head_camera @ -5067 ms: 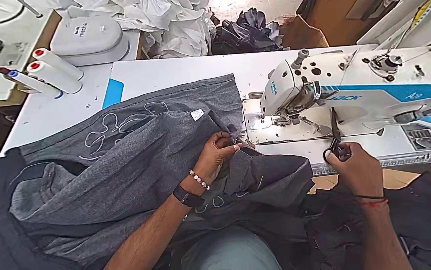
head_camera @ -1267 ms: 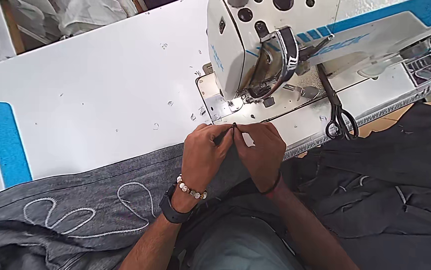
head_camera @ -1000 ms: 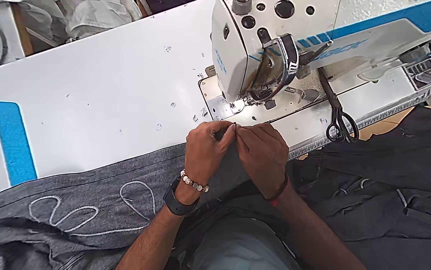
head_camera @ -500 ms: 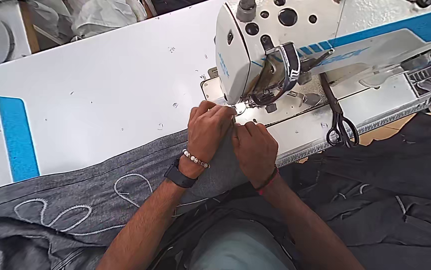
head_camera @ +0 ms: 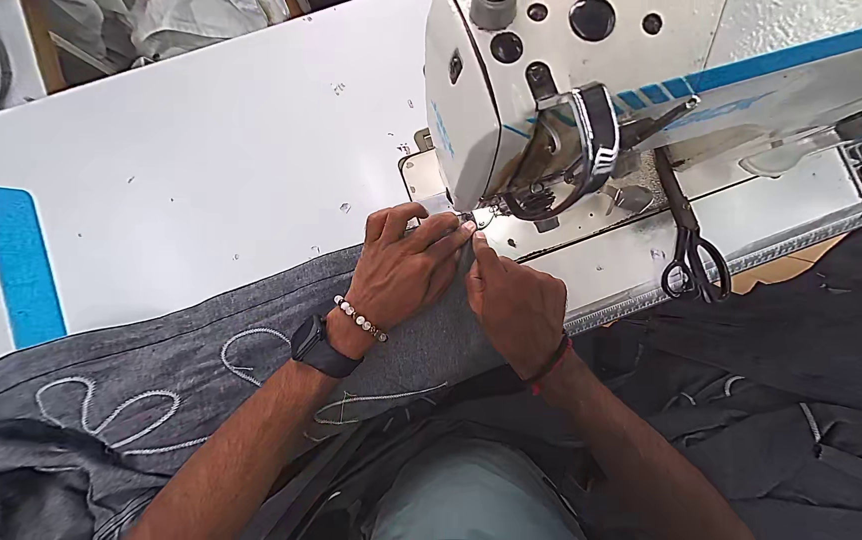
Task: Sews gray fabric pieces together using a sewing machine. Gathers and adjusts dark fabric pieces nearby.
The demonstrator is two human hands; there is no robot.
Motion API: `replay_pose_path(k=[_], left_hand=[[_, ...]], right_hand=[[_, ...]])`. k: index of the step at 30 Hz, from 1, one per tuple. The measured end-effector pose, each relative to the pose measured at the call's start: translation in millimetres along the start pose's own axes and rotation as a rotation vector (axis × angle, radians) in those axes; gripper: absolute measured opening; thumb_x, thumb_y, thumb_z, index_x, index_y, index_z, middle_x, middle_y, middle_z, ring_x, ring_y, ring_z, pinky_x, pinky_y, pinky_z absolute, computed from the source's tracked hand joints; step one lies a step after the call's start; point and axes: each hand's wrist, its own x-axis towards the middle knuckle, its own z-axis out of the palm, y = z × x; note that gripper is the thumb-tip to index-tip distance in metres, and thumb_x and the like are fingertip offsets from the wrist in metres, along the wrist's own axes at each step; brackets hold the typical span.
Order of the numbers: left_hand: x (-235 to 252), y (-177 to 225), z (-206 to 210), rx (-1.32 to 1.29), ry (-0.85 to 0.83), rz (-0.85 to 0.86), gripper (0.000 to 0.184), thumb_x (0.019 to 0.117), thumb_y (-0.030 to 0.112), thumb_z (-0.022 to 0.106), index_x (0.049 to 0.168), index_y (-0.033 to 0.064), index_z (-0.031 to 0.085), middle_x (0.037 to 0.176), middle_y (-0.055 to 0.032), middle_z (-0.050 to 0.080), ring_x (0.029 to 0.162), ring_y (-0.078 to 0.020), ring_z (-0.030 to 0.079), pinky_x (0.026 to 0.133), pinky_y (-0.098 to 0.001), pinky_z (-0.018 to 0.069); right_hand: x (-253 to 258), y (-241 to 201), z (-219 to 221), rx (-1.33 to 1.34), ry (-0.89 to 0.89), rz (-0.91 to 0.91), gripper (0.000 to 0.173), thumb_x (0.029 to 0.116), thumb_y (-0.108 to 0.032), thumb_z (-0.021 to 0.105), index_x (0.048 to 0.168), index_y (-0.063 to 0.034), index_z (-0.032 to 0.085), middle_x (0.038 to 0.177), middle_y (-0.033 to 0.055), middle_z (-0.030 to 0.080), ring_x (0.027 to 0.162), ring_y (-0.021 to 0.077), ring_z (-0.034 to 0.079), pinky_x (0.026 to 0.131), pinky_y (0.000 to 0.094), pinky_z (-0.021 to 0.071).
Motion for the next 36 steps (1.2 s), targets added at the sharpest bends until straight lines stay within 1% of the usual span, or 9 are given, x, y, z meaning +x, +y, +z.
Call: replay_pose_path(k=[4,8,11,17,21,24,27,33,36], left_hand=[[3,-2,-1,0.007,-0.016,0.027,0.037,0.1044,0.032,0.049,0.135,0.0293,0.069,0.134,0.0023,0.066,0.127,-0.0259,0.052,0.108,-0.0472,0.0316],[-1,4,-2,0.04,0.012,0.02,0.036,0.103,0.03,0.051,0.133,0.0291,0.071,0.135,0.0038,0.067,0.127,-0.0251,0.054,0.107,-0.0473,0.0335],[-2,8,-1,0.073,-0.023,-0.003,0.04,0.1049,0.032,0.047,0.14,0.0271,0.065,0.14,0.0023,0.063,0.13,-0.0246,0.052,0.109,-0.0467,0.033],[-2,13,2,0.097,-0.035,-0.058,0.044,0.1054,0.036,0.043,0.144,0.0275,0.062,0.142,0.0019,0.061,0.131,-0.0247,0.05,0.11,-0.0467,0.0318],[-2,16,2,0.067,-0.084,-0.076,0.05,0.1043,0.039,0.039,0.149,0.0237,0.056,0.146,-0.0017,0.056,0.133,-0.0251,0.048,0.111,-0.0479,0.0318],[-1,15,1,0.057,-0.063,-0.054,0.048,0.1043,0.039,0.041,0.146,0.0234,0.06,0.145,-0.0014,0.058,0.136,-0.024,0.048,0.113,-0.0483,0.0312],[-3,13,0,0.072,-0.023,-0.033,0.041,0.1054,0.037,0.044,0.139,0.0286,0.066,0.143,0.0018,0.061,0.136,-0.0233,0.049,0.111,-0.0482,0.0311],[3,12,-2,0.1,-0.046,-0.056,0.043,0.105,0.038,0.043,0.142,0.0284,0.064,0.146,0.0027,0.06,0.138,-0.024,0.048,0.112,-0.0496,0.0294],[1,11,-3,0.077,-0.035,-0.016,0.041,0.1051,0.036,0.045,0.139,0.0275,0.066,0.146,0.0011,0.06,0.139,-0.0269,0.046,0.113,-0.0509,0.0293]], right_hand=[[2,0,4,0.003,-0.014,0.024,0.037,0.0992,-0.023,0.054,0.13,-0.0093,0.07,0.058,0.0015,0.057,0.046,0.0201,0.055,0.039,0.0347,0.0376],[-9,1,1,0.021,-0.03,0.015,0.041,0.1007,-0.024,0.053,0.138,-0.0119,0.067,0.057,0.0006,0.056,0.045,0.0196,0.054,0.04,0.0349,0.0378],[-7,1,2,0.016,-0.023,0.009,0.041,0.1009,-0.023,0.052,0.137,-0.0105,0.067,0.056,0.0001,0.055,0.045,0.0193,0.053,0.04,0.0347,0.0373],[-7,-2,4,0.0,-0.015,0.029,0.041,0.1018,-0.024,0.05,0.136,-0.0109,0.068,0.056,0.0002,0.056,0.046,0.0192,0.055,0.04,0.0349,0.0386],[-7,-4,4,-0.001,-0.008,0.041,0.041,0.102,-0.025,0.049,0.136,-0.0113,0.068,0.057,0.0003,0.057,0.046,0.0193,0.055,0.04,0.0353,0.039],[-7,-4,6,0.0,0.004,0.048,0.04,0.1021,-0.024,0.049,0.135,-0.0117,0.068,0.058,0.0005,0.058,0.047,0.0195,0.056,0.04,0.0352,0.0389],[-8,-3,7,0.002,0.014,0.055,0.04,0.1017,-0.024,0.05,0.136,-0.0127,0.069,0.058,-0.0002,0.057,0.046,0.0188,0.055,0.041,0.0345,0.0374],[1,-6,5,0.005,-0.019,0.098,0.041,0.1017,-0.025,0.05,0.137,-0.0154,0.068,0.059,0.0005,0.058,0.047,0.0196,0.055,0.041,0.0352,0.0363],[0,-4,-4,0.042,-0.102,0.091,0.041,0.1023,-0.024,0.05,0.139,-0.0161,0.067,0.059,0.0019,0.059,0.047,0.0215,0.057,0.041,0.0368,0.0382]])
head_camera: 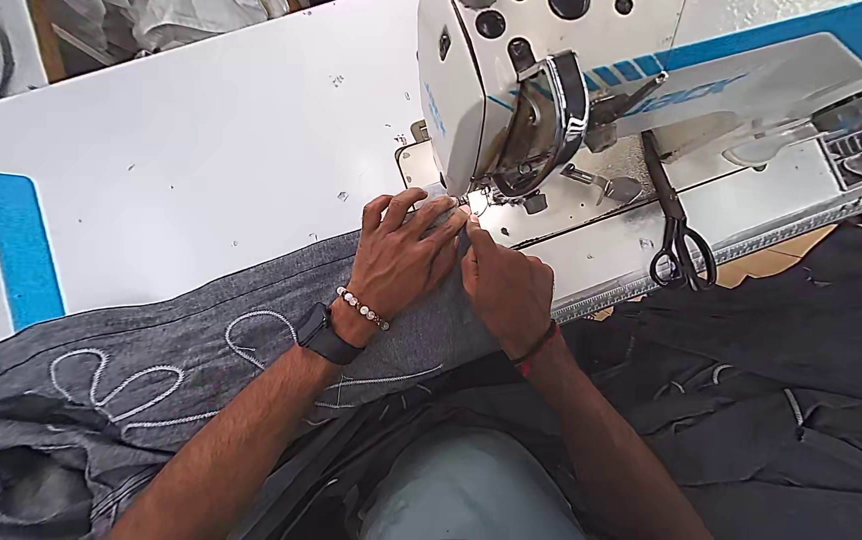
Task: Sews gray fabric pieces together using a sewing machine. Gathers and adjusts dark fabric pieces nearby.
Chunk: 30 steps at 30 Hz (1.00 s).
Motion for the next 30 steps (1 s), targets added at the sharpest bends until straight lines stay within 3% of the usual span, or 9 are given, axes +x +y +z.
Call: replay_pose_path(k=[4,7,9,11,16,21,24,27,30], left_hand=[[0,-4,0,-0.05,0.029,0.074,0.037,0.1027,0.032,0.05,0.134,0.0299,0.07,0.141,0.0023,0.064,0.136,-0.027,0.049,0.112,-0.05,0.0321],[1,-3,-1,-0.063,0.023,0.035,0.037,0.1024,0.031,0.051,0.134,0.0305,0.07,0.141,0.0032,0.064,0.136,-0.0257,0.049,0.112,-0.0489,0.0316],[2,-4,-1,-0.055,0.018,0.021,0.038,0.1025,0.032,0.05,0.134,0.0304,0.07,0.141,0.0031,0.064,0.136,-0.0262,0.049,0.111,-0.0494,0.0317],[3,-4,0,-0.046,0.018,0.009,0.038,0.1027,0.032,0.049,0.135,0.0308,0.069,0.141,0.0034,0.064,0.136,-0.0265,0.049,0.111,-0.05,0.0316],[2,-5,3,-0.082,0.028,0.03,0.039,0.1017,0.031,0.05,0.135,0.0301,0.07,0.137,0.0017,0.065,0.132,-0.0274,0.051,0.11,-0.049,0.0333],[-2,-4,2,-0.122,0.002,0.061,0.04,0.102,0.036,0.049,0.136,0.0308,0.068,0.138,0.0029,0.064,0.129,-0.0249,0.052,0.108,-0.0473,0.0348],[1,-5,3,-0.095,-0.01,0.025,0.042,0.1025,0.039,0.047,0.139,0.0334,0.066,0.14,0.0032,0.063,0.132,-0.0244,0.05,0.11,-0.0476,0.033],[3,-6,3,-0.074,-0.02,-0.009,0.043,0.1031,0.038,0.045,0.142,0.0333,0.064,0.141,0.0029,0.062,0.133,-0.0249,0.049,0.111,-0.048,0.0313],[4,-5,3,-0.069,-0.012,-0.012,0.042,0.1036,0.037,0.046,0.141,0.0324,0.064,0.141,0.0022,0.062,0.134,-0.0252,0.049,0.111,-0.0478,0.0311]], right_hand=[[3,48,-49,0.261,-0.169,-0.002,0.028,0.1015,-0.026,0.057,0.12,-0.0191,0.077,0.068,0.0037,0.066,0.056,0.0223,0.062,0.049,0.046,0.0498],[21,117,-98,0.091,0.062,0.178,0.035,0.1081,-0.029,0.048,0.131,-0.0099,0.066,0.104,0.0178,0.071,0.088,0.035,0.07,0.072,0.0568,0.0564],[42,162,-107,-0.102,0.204,0.333,0.039,0.105,-0.028,0.044,0.132,-0.0118,0.067,0.126,0.0188,0.069,0.118,0.0385,0.064,0.095,0.0597,0.0496],[53,194,-99,-0.217,0.255,0.359,0.037,0.1028,-0.025,0.043,0.122,-0.0111,0.071,0.128,0.0186,0.069,0.122,0.0407,0.062,0.096,0.0628,0.0465],[39,209,-60,-0.205,0.221,0.293,0.035,0.1045,-0.024,0.045,0.121,-0.0037,0.068,0.122,0.0246,0.065,0.107,0.0471,0.065,0.08,0.0665,0.0518],[20,181,-56,-0.031,0.345,0.245,0.047,0.102,-0.025,0.051,0.145,-0.006,0.055,0.158,0.022,0.042,0.149,0.0393,0.037,0.12,0.0548,0.0332],[-4,118,-50,0.228,0.311,0.183,0.043,0.1027,-0.02,0.052,0.142,-0.0034,0.057,0.14,0.0168,0.059,0.126,0.0263,0.059,0.102,0.0444,0.0526],[-15,57,-30,0.793,-0.066,0.246,0.032,0.1084,-0.018,0.049,0.139,-0.0098,0.058,0.11,0.0032,0.074,0.084,0.0134,0.076,0.07,0.0346,0.0677],[-9,36,-15,0.751,-0.108,0.26,0.027,0.1095,-0.026,0.049,0.125,-0.0178,0.07,0.081,-0.0032,0.075,0.059,0.0079,0.069,0.052,0.0294,0.0608]])
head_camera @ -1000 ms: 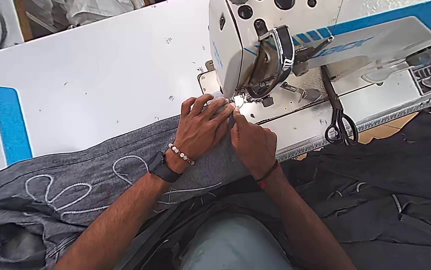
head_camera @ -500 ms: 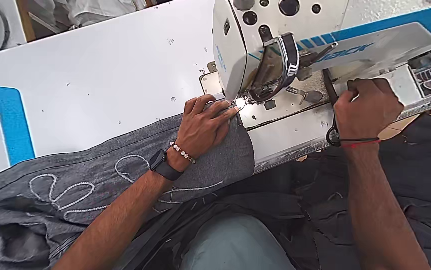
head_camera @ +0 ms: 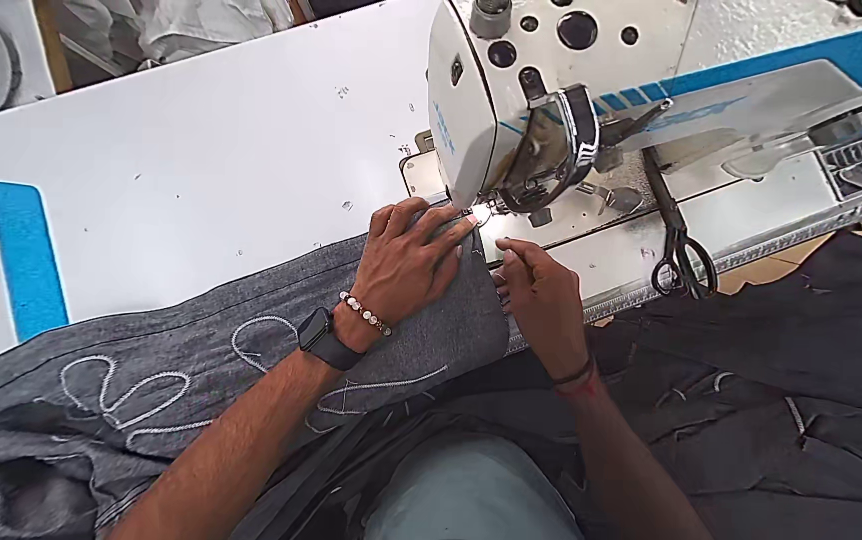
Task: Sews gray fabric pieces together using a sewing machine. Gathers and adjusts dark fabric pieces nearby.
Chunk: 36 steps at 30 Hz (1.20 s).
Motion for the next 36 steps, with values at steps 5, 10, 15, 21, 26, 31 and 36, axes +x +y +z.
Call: replay_pose_path(k=[5,10,15,21,26,31,36], left_hand=[[0,0,0,-0.019,0.008,0.008,0.041,0.1034,0.036,0.047,0.14,0.029,0.065,0.143,0.0015,0.061,0.136,-0.0259,0.048,0.113,-0.0477,0.0315],[-4,-3,-1,-0.051,0.03,0.086,0.034,0.1035,0.035,0.051,0.129,0.0302,0.073,0.143,-0.0028,0.061,0.139,-0.0285,0.047,0.114,-0.0498,0.0315],[-1,0,-3,0.029,-0.001,-0.015,0.043,0.1029,0.042,0.048,0.134,0.0201,0.067,0.144,0.0003,0.061,0.139,-0.0272,0.047,0.113,-0.0485,0.0317],[6,4,-8,0.079,-0.034,-0.089,0.044,0.1059,0.035,0.043,0.137,0.0129,0.064,0.151,-0.0039,0.055,0.144,-0.0315,0.042,0.116,-0.0513,0.0288],[-6,12,3,-0.119,-0.015,-0.081,0.042,0.1063,0.028,0.042,0.141,0.0135,0.062,0.152,-0.0048,0.055,0.148,-0.0255,0.042,0.123,-0.0443,0.0321],[-5,4,2,-0.115,0.006,-0.015,0.04,0.1047,0.028,0.045,0.137,0.0181,0.067,0.15,-0.0023,0.058,0.146,-0.0274,0.044,0.121,-0.0461,0.0327],[-5,-4,0,-0.132,0.011,0.047,0.038,0.1044,0.027,0.047,0.135,0.0199,0.069,0.147,-0.0005,0.06,0.145,-0.0279,0.045,0.121,-0.0469,0.0331]], right_hand=[[3,-9,13,-0.314,0.071,-0.08,0.032,0.1027,-0.043,0.06,0.125,-0.0231,0.073,0.07,-0.0037,0.067,0.055,0.0139,0.059,0.051,0.0398,0.0491],[-9,-6,37,-0.599,0.238,-0.252,0.032,0.102,-0.021,0.054,0.125,-0.0103,0.073,0.069,0.0041,0.068,0.052,0.0212,0.062,0.045,0.0386,0.0469],[-4,-5,35,-0.657,0.161,-0.324,0.036,0.1046,-0.017,0.049,0.133,-0.007,0.069,0.066,0.005,0.064,0.051,0.0223,0.061,0.044,0.0378,0.0457],[15,-16,29,-0.678,0.072,-0.299,0.038,0.1048,-0.019,0.048,0.136,-0.0117,0.068,0.074,0.0066,0.068,0.058,0.025,0.064,0.047,0.0402,0.0461],[16,-12,-21,-0.467,-0.019,-0.269,0.026,0.1017,-0.021,0.058,0.119,-0.014,0.076,0.091,0.0058,0.073,0.071,0.021,0.069,0.06,0.0437,0.0572],[55,27,-97,-0.668,0.166,-0.31,0.034,0.0972,-0.006,0.052,0.123,-0.0141,0.072,0.127,0.0151,0.067,0.116,0.0367,0.064,0.091,0.0576,0.0526],[50,24,-85,-0.557,-0.035,-0.372,0.022,0.0922,-0.01,0.064,0.107,-0.014,0.08,0.111,0.0133,0.069,0.102,0.0321,0.066,0.081,0.0521,0.0555]])
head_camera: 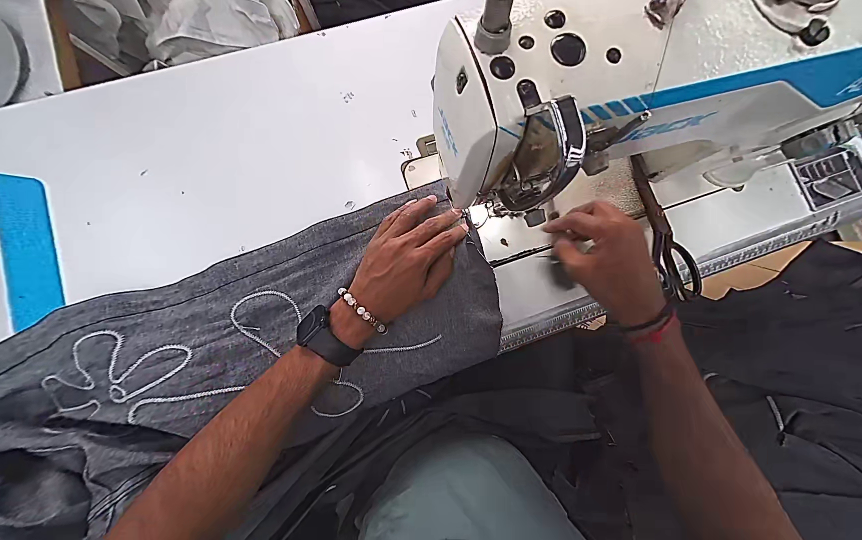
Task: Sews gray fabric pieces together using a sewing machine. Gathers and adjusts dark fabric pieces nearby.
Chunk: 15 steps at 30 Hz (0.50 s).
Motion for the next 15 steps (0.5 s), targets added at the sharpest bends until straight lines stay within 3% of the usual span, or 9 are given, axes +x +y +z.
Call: replay_pose_path(k=[2,5,9,12,15], left_hand=[[1,-2,-2,-0.001,-0.002,0.012,0.038,0.1041,0.026,0.047,0.135,0.0189,0.069,0.147,-0.001,0.061,0.144,-0.0281,0.046,0.121,-0.0468,0.0335],[1,-5,-3,0.007,-0.013,0.026,0.04,0.1046,0.027,0.046,0.137,0.0175,0.067,0.147,-0.0003,0.06,0.144,-0.0264,0.047,0.122,-0.0453,0.0335],[2,-11,-2,0.009,-0.017,0.055,0.042,0.1049,0.028,0.045,0.141,0.0185,0.065,0.147,0.0005,0.06,0.145,-0.0254,0.046,0.121,-0.0451,0.0335],[5,-17,-6,-0.003,-0.028,0.095,0.041,0.1048,0.027,0.045,0.14,0.0208,0.066,0.147,0.0004,0.06,0.144,-0.0263,0.046,0.12,-0.046,0.0337],[8,-29,-10,-0.032,-0.04,0.173,0.041,0.1041,0.028,0.045,0.138,0.0243,0.067,0.146,0.0001,0.061,0.142,-0.0273,0.047,0.118,-0.0472,0.0339]], right_hand=[[0,-27,23,0.04,0.037,0.003,0.021,0.0943,-0.018,0.066,0.11,-0.0154,0.079,0.105,0.0109,0.071,0.097,0.029,0.067,0.077,0.048,0.0561],[2,-56,55,0.03,0.167,-0.004,0.023,0.0943,-0.018,0.064,0.112,-0.0155,0.079,0.097,0.0086,0.069,0.095,0.0271,0.065,0.075,0.0424,0.0545],[-3,-69,71,-0.016,0.292,-0.035,0.022,0.0989,-0.02,0.063,0.114,-0.0146,0.077,0.099,0.0079,0.07,0.092,0.0255,0.065,0.076,0.0379,0.0536],[-17,-73,74,0.015,0.355,-0.164,0.024,0.098,-0.013,0.061,0.116,-0.0174,0.078,0.116,0.0029,0.073,0.109,0.0223,0.066,0.091,0.0388,0.0538],[-27,-75,80,0.015,0.292,-0.235,0.033,0.0991,-0.011,0.055,0.124,-0.0205,0.074,0.134,-0.0038,0.069,0.127,0.019,0.06,0.102,0.0425,0.0457]])
